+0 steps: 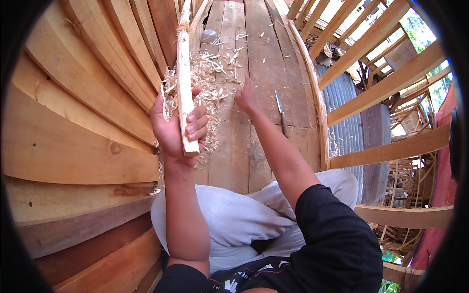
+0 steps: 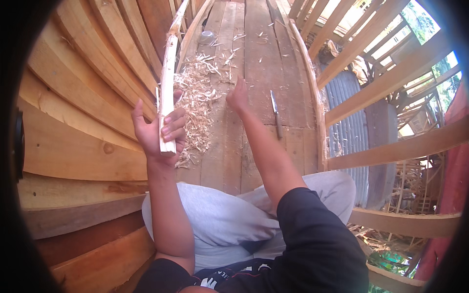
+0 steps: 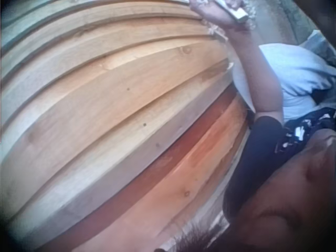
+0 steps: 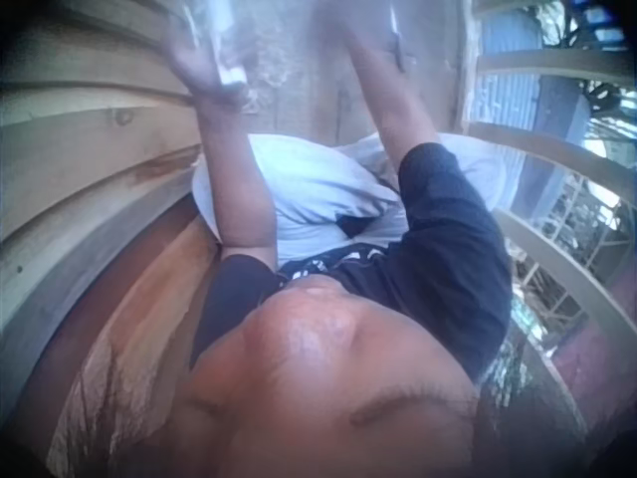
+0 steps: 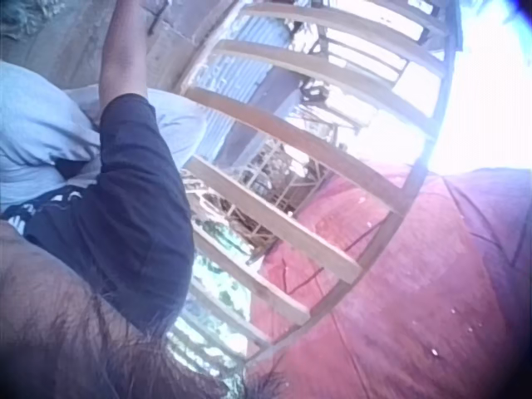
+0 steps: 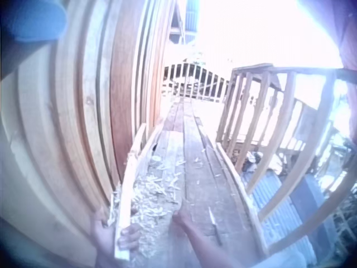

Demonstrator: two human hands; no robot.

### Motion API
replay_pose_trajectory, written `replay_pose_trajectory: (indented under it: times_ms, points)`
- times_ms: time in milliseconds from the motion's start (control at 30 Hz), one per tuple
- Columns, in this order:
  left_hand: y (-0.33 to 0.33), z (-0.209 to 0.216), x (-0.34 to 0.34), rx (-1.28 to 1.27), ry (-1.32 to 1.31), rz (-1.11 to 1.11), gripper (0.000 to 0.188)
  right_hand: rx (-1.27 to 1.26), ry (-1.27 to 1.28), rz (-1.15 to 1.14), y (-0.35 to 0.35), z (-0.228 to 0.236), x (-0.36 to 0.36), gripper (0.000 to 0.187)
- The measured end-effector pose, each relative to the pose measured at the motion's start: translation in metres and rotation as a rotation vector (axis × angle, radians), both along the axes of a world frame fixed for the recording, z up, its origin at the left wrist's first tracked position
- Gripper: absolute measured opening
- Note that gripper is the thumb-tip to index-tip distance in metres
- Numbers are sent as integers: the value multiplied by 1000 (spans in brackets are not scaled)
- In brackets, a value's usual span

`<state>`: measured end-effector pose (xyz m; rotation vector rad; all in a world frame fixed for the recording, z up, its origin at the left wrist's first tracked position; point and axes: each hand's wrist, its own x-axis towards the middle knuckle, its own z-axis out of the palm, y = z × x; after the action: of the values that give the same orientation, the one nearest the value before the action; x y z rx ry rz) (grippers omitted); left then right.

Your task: The person sits cross-legged on a wooden floor and uses a knife to shave and shape a long, thin piece of wood. Wood shavings accumulate on the floor as the person repeatedly scrapes the surface of the wood.

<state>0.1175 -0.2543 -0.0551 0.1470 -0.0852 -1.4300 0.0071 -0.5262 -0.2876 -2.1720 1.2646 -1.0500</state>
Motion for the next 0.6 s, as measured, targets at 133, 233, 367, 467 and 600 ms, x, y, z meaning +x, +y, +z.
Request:
replay_pose_trajectory:
  times_ms: [133,233,367,467,600]
  points:
    - [6,-1,6,34,-11,33,76,242,313,124,-7,4,23,47]
    - [6,1,5,44,-12,36,75,86,210,99,-7,1,33,33]
    - [5,1,5,43,-9,31,76,116,217,137,-14,-2,39,26]
    - [0,3,1,34,-7,15,77,144,144,10,-29,-5,29,24]
    - [-2,1,1,39,-34,22,77,297,-96,274,-13,27,40,30]
